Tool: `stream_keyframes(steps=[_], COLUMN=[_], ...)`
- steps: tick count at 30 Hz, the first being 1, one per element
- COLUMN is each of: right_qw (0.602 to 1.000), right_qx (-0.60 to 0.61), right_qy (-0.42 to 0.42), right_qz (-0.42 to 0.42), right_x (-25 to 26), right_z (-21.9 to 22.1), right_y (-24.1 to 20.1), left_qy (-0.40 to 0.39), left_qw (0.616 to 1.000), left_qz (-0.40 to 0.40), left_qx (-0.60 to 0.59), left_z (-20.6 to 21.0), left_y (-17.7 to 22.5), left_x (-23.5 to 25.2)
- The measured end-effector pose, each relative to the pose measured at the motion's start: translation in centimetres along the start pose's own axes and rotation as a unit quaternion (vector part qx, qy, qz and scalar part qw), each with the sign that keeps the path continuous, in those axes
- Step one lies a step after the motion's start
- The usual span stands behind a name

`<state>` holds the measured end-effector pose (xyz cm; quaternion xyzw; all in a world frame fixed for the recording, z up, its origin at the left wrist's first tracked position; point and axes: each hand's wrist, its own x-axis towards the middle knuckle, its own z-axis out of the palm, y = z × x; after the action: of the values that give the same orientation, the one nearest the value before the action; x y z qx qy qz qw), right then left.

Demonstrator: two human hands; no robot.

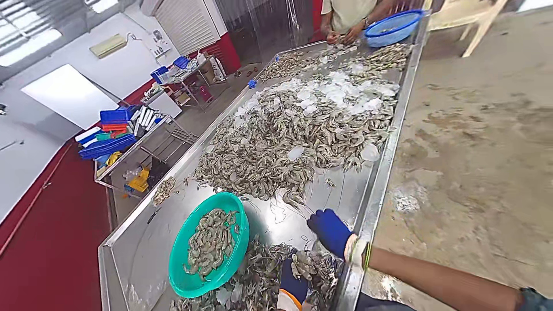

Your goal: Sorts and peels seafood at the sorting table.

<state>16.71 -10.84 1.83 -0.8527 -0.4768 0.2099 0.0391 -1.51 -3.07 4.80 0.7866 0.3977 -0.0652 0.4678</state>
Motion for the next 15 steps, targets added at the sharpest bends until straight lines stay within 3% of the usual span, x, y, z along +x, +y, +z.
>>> stream_keyframes(steps=[3, 6, 9, 11, 13, 15], right_qw=[0.995, 0.961, 0.940, 0.933, 0.901, 0.898], right_qx=[0.078, 0.273, 0.308, 0.330, 0.432, 0.436], right_qy=[-0.014, 0.027, -0.046, -0.087, -0.026, 0.055], right_qz=[0.066, -0.041, -0.140, -0.112, -0.025, 0.030], right_x=[1.7, 0.6, -0.6, -1.3, -2.0, -1.4], right_z=[0.3, 1.8, 2.3, 2.2, 1.2, 0.1], right_y=[3.5, 3.0, -0.1, -1.8, -1.5, 0.4], left_qy=[-0.013, 0.032, 0.055, 0.079, 0.081, 0.100], left_qw=[0.997, 0.999, 0.997, 0.996, 0.995, 0.991], left_qz=[-0.072, -0.001, 0.001, -0.017, -0.030, -0.058], left_qx=[-0.015, -0.038, -0.048, -0.043, -0.041, -0.061], left_z=[-1.5, -0.5, -0.5, -0.7, -1.4, -1.2], left_y=[1.8, -2.3, -2.3, -2.1, -2.7, -4.4], left_x=[-1.0, 0.9, 0.9, 0.7, 1.0, 1.3])
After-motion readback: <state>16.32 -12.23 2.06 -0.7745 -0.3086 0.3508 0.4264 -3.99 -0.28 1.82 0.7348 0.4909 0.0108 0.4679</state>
